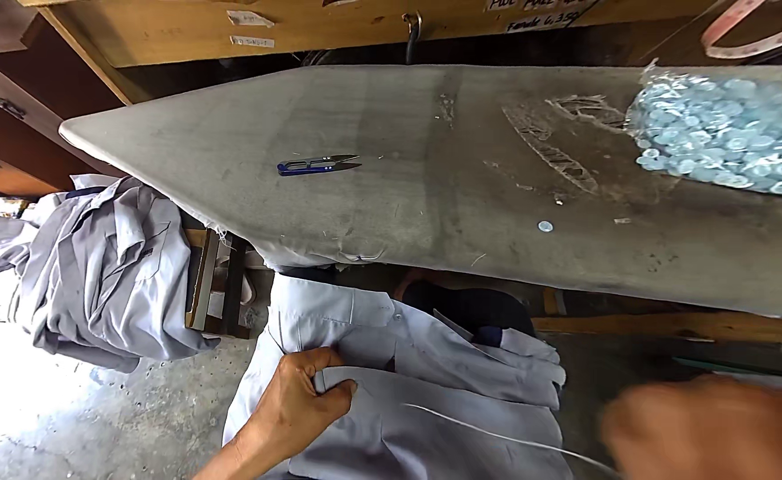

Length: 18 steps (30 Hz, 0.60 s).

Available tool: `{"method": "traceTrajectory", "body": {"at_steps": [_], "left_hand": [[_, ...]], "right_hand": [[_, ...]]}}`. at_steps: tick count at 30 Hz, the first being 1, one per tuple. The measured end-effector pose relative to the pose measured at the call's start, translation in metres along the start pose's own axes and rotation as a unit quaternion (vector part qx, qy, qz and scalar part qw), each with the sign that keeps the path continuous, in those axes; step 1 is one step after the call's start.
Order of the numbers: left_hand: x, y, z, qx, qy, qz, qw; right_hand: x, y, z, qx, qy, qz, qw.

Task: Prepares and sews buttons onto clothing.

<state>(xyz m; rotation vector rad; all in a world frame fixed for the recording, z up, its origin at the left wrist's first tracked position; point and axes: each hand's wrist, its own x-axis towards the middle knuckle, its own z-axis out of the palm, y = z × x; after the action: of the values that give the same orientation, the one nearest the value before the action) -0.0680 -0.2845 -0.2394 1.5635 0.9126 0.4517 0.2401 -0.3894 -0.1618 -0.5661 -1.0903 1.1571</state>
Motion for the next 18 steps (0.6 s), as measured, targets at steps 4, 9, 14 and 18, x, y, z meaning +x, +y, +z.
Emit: {"method": "traceTrajectory", "body": {"at_steps": [4, 9, 14, 18], "left_hand": [[-0.002, 0.001, 0.000, 0.034, 0.010, 0.015, 0.999], [-0.005, 0.002, -0.002, 0.030, 0.006, 0.017, 0.999], [-0.005, 0.002, 0.000, 0.024, 0.013, 0.023, 0.999], [-0.006, 0.002, 0.001, 0.028, 0.018, 0.025, 0.999]], "right_hand": [[0.002, 0.072, 0.047, -0.148, -0.043, 0.146, 0.977], [-0.011, 0.123, 0.056, -0.191, -0.035, 0.186, 0.963], [-0.009, 0.125, 0.056, -0.223, -0.041, 0.196, 0.954], [-0.010, 0.126, 0.056, -0.242, -0.050, 0.192, 0.950]]}}
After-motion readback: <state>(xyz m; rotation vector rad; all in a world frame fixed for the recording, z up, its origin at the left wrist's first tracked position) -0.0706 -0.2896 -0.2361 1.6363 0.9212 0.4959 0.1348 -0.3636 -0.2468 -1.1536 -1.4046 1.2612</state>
